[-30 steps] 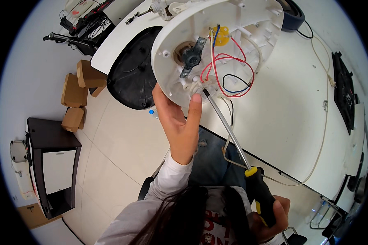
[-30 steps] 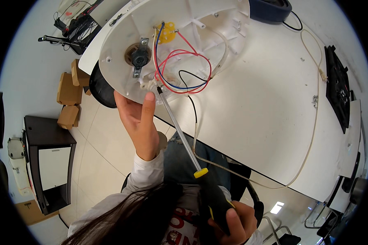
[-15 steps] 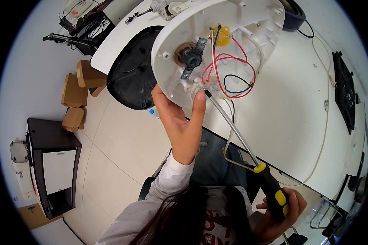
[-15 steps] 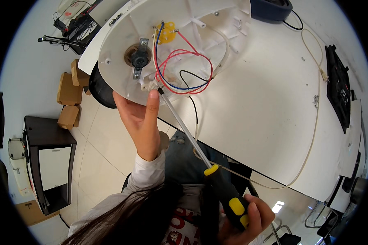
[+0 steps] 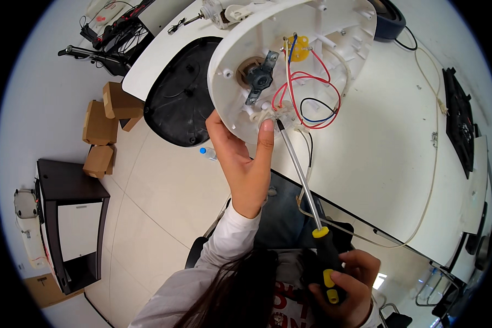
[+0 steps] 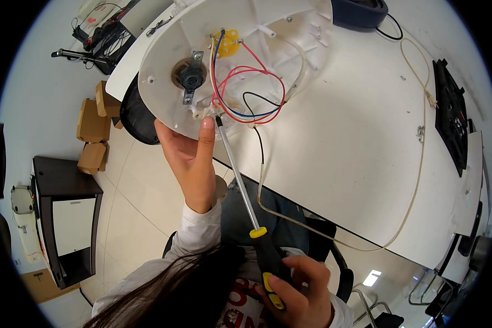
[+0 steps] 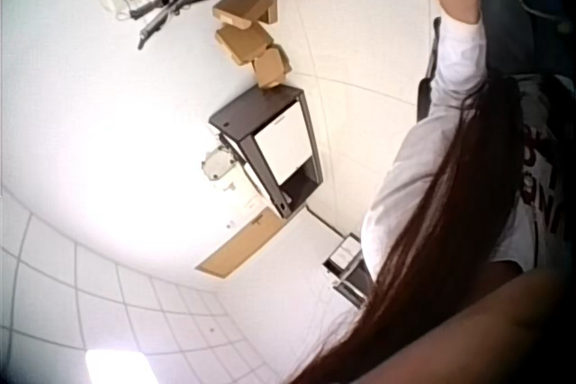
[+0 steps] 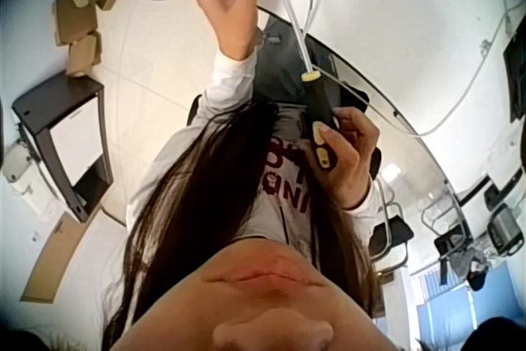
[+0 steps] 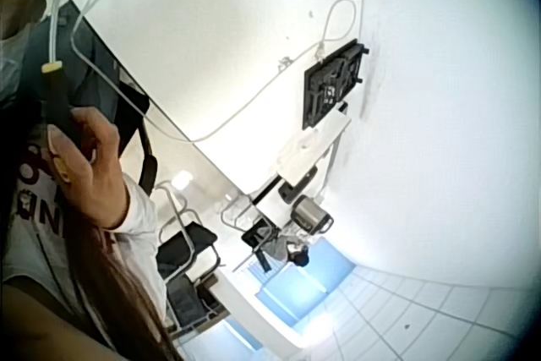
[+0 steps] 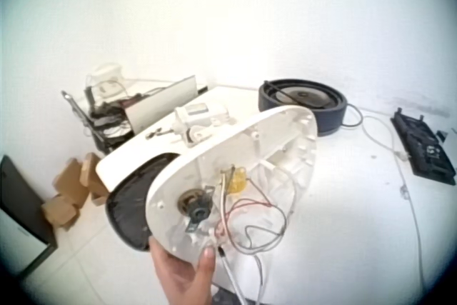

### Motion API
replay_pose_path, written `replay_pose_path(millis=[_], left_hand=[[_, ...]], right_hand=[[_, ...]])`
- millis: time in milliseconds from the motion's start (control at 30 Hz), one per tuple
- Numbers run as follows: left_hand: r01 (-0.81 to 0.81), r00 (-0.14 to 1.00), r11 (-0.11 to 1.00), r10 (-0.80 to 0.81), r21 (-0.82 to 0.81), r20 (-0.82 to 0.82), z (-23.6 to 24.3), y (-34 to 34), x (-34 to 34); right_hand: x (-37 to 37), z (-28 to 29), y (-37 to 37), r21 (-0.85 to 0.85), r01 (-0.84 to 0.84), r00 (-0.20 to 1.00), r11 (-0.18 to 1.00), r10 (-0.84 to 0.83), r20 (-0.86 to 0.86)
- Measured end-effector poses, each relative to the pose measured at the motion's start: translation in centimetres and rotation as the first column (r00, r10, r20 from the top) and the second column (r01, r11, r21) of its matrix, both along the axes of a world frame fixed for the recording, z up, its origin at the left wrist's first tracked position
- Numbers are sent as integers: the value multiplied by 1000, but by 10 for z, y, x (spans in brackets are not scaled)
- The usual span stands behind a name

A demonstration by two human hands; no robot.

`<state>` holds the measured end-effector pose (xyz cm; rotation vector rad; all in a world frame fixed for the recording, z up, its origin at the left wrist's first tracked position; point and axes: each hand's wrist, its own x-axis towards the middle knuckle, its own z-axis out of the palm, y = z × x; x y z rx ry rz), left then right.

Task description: The person uses a screwdriver to repeatedly loosen and tighten screws on a white plastic housing containing wires and a motor. They rotate the housing to access different screw locations and occasionally pick up small screws from the table.

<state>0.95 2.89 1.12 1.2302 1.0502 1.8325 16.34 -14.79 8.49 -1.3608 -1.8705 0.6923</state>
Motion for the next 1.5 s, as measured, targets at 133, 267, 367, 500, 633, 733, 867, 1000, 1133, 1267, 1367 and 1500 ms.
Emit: replay_pose_path(millis=[133, 267, 367, 500, 633, 733, 867, 1000, 1133, 1267, 1367, 1500], left_hand=[[-13, 1000, 1000, 13, -3, -8, 0, 0, -2], [-8, 1000, 1000, 8, -2, -13, 3, 0, 1], [-25, 999, 1000, 25, -7, -46, 4, 0, 1], [-39, 998, 999, 39, -2, -56, 6, 0, 2], [-6, 999, 1000, 6, 6, -35, 3, 2, 7], [-20, 999, 1000, 21, 18, -42, 2, 2, 10], [-71, 993, 989, 82, 132, -84, -12, 11, 9], [-30, 999, 989, 32, 145, -8, -19, 17, 8], [29, 999, 995, -31, 96, 26, -19, 18, 3], [24, 1000, 995, -24, 97, -3, -19, 21, 2], [35, 999, 996, -36, 77, 19, -20, 19, 1], [35, 999, 996, -33, 81, -28, -21, 20, -2]], right_hand=[[2, 2, 9, 18, 54, 992, 998, -56, 111], [8, -11, 2, -155, 226, 974, 962, -228, 3], [10, -16, 2, -115, 307, 932, 945, -323, -164], [17, -11, 4, -232, 411, 818, 882, -469, -333], [36, 2, 9, -529, 250, 663, 811, -542, -516], [58, 0, 14, -673, 41, 658, 739, -527, -538], [56, 9, 20, -757, -73, 567, 650, -597, -568], [55, 16, 24, -752, -55, 508, 657, -630, -587], [50, 26, 24, -750, -218, 267, 625, -701, -661], [53, 23, 19, -742, -352, 354, 571, -652, -670], [47, 25, 18, -781, -219, 431, 585, -660, -615], [39, 31, 25, -768, -61, 466, 637, -663, -587]])
